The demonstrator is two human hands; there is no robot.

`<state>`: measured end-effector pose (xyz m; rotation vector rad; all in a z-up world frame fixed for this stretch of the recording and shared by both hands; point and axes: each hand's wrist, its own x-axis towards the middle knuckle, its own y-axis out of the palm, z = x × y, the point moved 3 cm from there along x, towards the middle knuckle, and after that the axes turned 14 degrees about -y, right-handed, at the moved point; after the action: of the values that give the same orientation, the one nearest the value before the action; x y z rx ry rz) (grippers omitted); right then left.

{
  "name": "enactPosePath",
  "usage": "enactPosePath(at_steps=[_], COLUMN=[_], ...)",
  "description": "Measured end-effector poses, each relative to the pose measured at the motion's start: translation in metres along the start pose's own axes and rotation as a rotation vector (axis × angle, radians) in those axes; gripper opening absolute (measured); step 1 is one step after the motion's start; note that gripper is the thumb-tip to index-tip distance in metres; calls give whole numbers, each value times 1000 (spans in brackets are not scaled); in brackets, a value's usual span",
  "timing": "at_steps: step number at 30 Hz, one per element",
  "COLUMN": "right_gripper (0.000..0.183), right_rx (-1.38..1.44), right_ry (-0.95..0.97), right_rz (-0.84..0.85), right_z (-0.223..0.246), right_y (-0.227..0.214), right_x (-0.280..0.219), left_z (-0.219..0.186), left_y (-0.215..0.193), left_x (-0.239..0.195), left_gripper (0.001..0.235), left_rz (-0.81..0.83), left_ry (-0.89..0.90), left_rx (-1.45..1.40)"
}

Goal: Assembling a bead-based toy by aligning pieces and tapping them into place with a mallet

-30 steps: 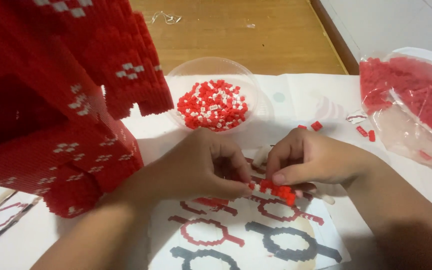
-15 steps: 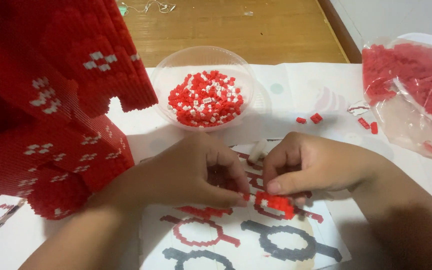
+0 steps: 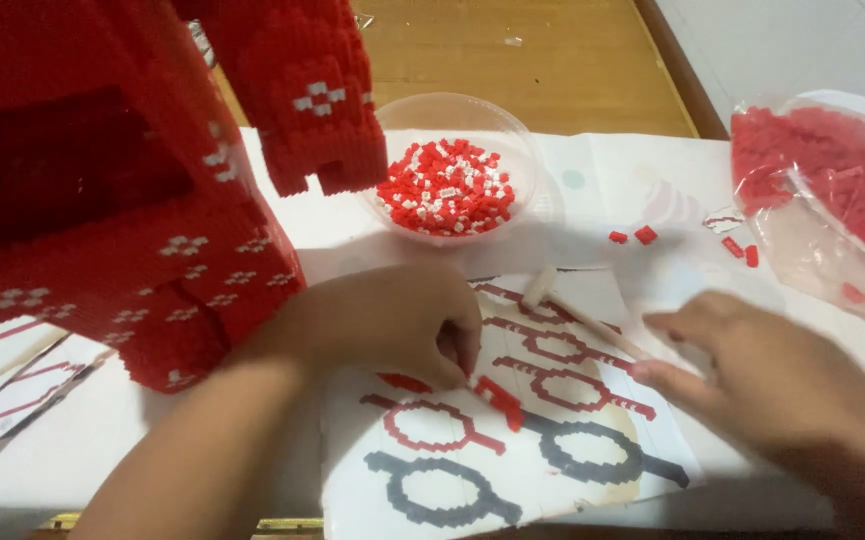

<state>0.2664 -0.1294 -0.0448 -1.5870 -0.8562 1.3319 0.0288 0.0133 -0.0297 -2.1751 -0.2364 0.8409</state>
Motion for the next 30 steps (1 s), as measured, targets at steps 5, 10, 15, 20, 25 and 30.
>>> enactPosePath(at_steps=[5, 10, 15, 20, 25, 30], right_gripper=[24, 22, 30, 35, 33, 35], right_rx=[57, 246, -35, 1097, 509, -835], right_ry=[-97, 105, -225, 88, -223, -43], right_rz=[-344, -296, -556, -693, -712, -717], right_z=[-14, -25, -64, -55, -29, -24], right_y=[44, 18, 28, 55, 78, 101], right_x=[3, -28, -41, -82, -67, -68], left_z=[10, 6, 6, 2, 5, 2], left_y=[0, -6, -8, -9, -8, -9], left_x=[10, 2, -1, -8, -3, -8], left_gripper=[10, 8, 7, 12, 10, 11], left_rz=[29, 35, 37, 40, 15, 18], left_ry=[-60, -66, -112, -143, -96, -116], left_rx=[51, 11, -14, -26, 6, 3])
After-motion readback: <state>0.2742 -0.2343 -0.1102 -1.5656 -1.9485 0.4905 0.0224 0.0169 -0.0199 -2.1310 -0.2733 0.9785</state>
